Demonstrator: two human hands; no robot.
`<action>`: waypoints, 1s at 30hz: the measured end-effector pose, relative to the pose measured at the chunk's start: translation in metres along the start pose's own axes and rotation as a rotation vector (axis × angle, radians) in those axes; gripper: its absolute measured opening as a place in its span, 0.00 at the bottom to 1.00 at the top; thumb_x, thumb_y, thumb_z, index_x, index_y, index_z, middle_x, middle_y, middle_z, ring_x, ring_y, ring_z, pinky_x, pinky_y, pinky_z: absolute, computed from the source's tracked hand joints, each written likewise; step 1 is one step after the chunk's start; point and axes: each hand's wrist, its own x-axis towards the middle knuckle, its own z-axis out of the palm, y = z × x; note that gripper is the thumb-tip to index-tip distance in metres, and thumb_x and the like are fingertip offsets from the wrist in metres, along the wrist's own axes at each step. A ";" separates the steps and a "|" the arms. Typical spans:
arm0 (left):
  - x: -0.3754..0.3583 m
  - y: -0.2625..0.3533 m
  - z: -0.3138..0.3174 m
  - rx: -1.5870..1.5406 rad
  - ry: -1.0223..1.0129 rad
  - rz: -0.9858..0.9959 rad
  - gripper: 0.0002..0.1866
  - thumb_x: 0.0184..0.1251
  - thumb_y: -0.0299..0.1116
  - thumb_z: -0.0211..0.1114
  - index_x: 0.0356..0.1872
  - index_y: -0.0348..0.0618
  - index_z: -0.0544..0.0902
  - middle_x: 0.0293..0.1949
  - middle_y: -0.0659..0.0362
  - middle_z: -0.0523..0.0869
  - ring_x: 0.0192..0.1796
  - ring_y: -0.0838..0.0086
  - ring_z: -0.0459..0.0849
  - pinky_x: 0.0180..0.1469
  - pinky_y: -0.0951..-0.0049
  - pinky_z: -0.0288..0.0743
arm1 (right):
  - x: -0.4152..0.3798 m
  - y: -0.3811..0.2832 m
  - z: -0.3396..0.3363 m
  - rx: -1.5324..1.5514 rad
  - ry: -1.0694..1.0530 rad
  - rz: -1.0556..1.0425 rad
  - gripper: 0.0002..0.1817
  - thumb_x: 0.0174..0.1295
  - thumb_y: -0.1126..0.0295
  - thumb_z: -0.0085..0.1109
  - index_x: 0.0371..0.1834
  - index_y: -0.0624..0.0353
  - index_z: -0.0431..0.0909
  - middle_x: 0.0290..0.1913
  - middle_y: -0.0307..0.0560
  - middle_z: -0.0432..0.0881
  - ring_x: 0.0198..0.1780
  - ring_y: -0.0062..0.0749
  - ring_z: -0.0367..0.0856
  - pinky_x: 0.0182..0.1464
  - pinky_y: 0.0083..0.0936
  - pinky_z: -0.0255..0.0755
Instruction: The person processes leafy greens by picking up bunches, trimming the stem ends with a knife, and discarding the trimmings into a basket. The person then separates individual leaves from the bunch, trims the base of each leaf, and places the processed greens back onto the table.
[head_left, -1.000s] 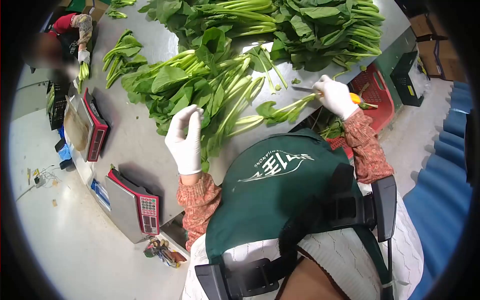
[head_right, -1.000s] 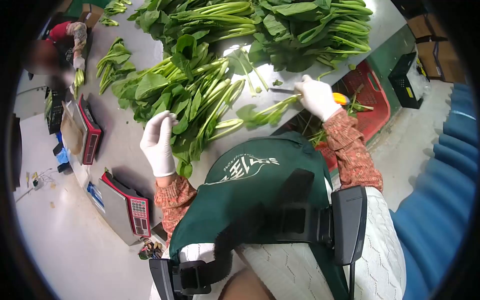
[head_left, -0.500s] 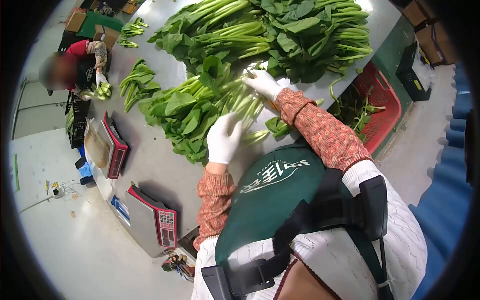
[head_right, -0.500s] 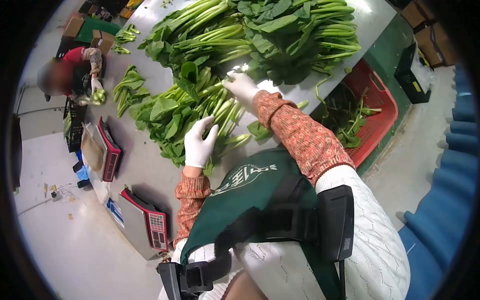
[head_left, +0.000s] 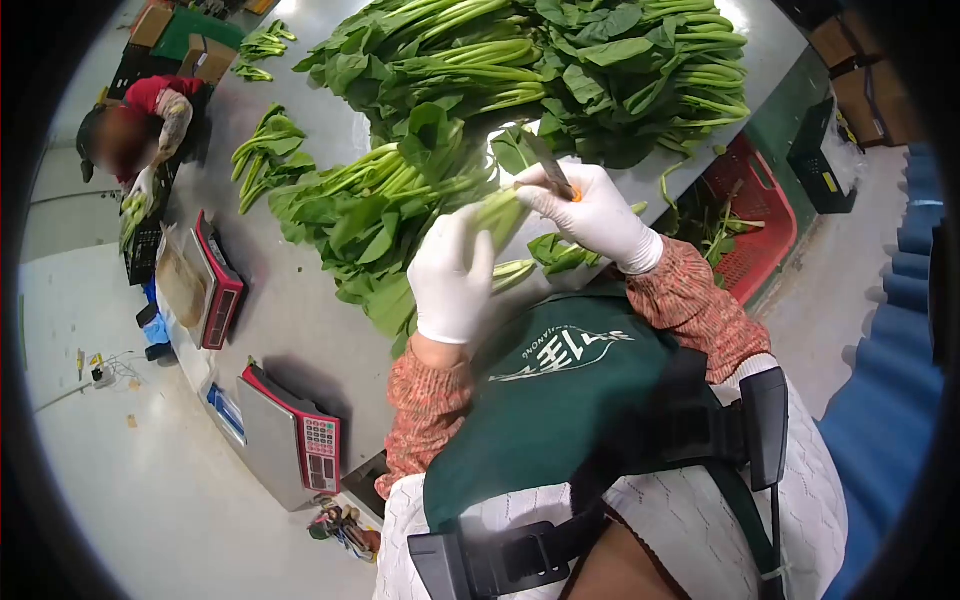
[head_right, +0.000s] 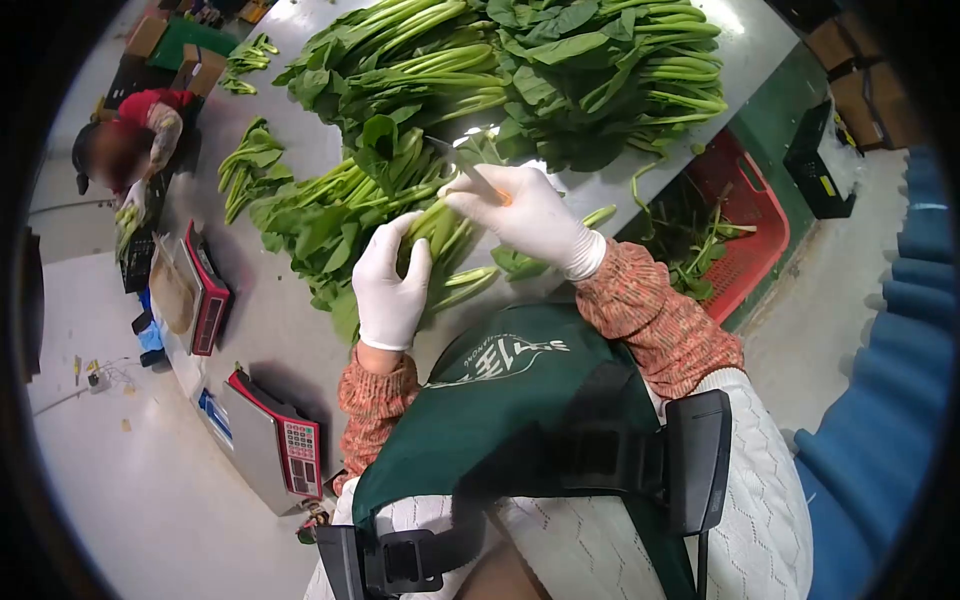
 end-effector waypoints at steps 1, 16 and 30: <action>-0.002 -0.001 0.001 -0.073 -0.031 -0.051 0.16 0.64 0.23 0.65 0.53 0.36 0.82 0.46 0.51 0.87 0.45 0.67 0.86 0.51 0.71 0.78 | -0.004 0.010 -0.002 -0.091 0.032 -0.048 0.12 0.67 0.70 0.64 0.51 0.62 0.83 0.36 0.40 0.85 0.34 0.14 0.76 0.37 0.18 0.73; -0.012 0.000 -0.025 -0.837 -0.383 -0.526 0.14 0.71 0.27 0.63 0.54 0.33 0.82 0.42 0.61 0.87 0.41 0.84 0.82 0.44 0.83 0.75 | -0.027 0.053 -0.017 0.026 -0.151 0.267 0.18 0.67 0.72 0.58 0.61 0.57 0.80 0.28 0.38 0.81 0.30 0.17 0.77 0.33 0.20 0.70; -0.034 -0.007 -0.011 -0.485 -0.483 -0.418 0.16 0.67 0.25 0.66 0.55 0.33 0.81 0.43 0.60 0.87 0.43 0.81 0.83 0.48 0.79 0.77 | -0.023 0.013 0.005 -0.151 -0.434 0.123 0.12 0.61 0.63 0.72 0.35 0.61 0.81 0.28 0.33 0.80 0.29 0.13 0.76 0.32 0.14 0.71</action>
